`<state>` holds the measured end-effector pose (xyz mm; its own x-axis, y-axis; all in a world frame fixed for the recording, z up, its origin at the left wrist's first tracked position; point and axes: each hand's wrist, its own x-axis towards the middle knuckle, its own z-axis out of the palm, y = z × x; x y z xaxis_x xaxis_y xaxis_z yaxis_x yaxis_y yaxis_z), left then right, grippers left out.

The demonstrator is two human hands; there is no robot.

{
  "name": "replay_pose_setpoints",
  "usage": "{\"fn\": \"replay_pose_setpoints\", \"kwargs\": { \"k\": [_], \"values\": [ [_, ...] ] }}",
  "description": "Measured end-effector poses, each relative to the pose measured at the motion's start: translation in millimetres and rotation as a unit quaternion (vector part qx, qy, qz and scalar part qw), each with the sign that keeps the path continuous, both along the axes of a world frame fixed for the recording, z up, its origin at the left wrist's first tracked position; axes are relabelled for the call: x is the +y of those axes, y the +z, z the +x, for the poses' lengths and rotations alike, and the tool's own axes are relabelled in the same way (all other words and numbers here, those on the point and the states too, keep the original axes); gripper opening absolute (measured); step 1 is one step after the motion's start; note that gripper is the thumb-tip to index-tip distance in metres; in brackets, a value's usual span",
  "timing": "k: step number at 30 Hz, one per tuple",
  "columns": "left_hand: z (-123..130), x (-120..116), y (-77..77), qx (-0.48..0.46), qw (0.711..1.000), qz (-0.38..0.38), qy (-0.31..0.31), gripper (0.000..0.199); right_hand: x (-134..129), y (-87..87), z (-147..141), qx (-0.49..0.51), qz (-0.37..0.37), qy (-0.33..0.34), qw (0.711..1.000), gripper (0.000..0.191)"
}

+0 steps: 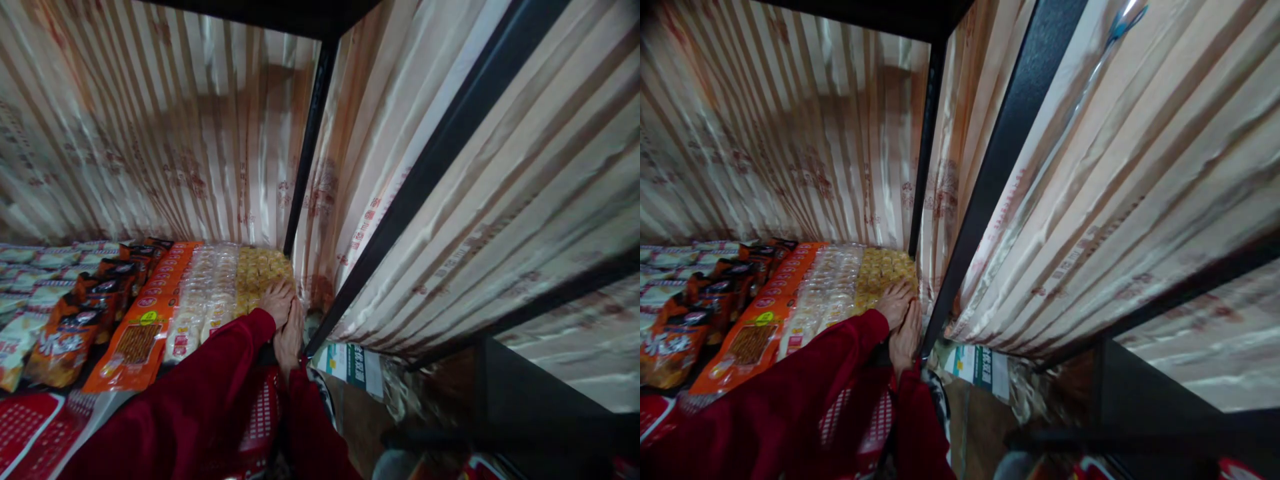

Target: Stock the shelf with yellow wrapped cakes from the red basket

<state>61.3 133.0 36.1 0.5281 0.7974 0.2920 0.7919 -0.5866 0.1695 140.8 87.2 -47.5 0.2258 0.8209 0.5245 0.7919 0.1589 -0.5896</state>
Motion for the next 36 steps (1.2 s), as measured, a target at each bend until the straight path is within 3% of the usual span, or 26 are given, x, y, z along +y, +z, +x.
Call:
{"fn": "replay_pose_setpoints", "kwargs": {
  "k": [6, 14, 26, 31, 36],
  "values": [
    [3.0, 13.1, -6.5, 0.023, 1.0, -0.018, -0.006, 0.04, -0.4, -4.1, -1.3, -0.021, -0.017, 0.001, 1.0, 0.065],
    [-0.8, 12.8, -6.1, 0.031, 0.999, -0.027, -0.015, 0.04, -0.9, -0.5, -1.6, -0.025, -0.032, 0.001, 0.999, 0.068],
    [2.8, 32.5, -1.2, 0.009, 0.999, -0.033, 0.012, 0.042, -3.4, 4.7, -3.6, -0.02, -0.017, -0.004, 1.0, 0.056],
    [8.6, 42.0, -5.7, 0.007, 1.0, -0.005, -0.011, 0.039, -5.2, 1.5, -4.7, -0.017, -0.017, -0.016, 1.0, 0.053],
    [10.1, 45.0, -5.1, 0.018, 0.999, -0.027, -0.022, 0.038, -3.1, -2.4, -4.6, -0.018, -0.019, -0.022, 0.999, 0.054]
  ]
}}
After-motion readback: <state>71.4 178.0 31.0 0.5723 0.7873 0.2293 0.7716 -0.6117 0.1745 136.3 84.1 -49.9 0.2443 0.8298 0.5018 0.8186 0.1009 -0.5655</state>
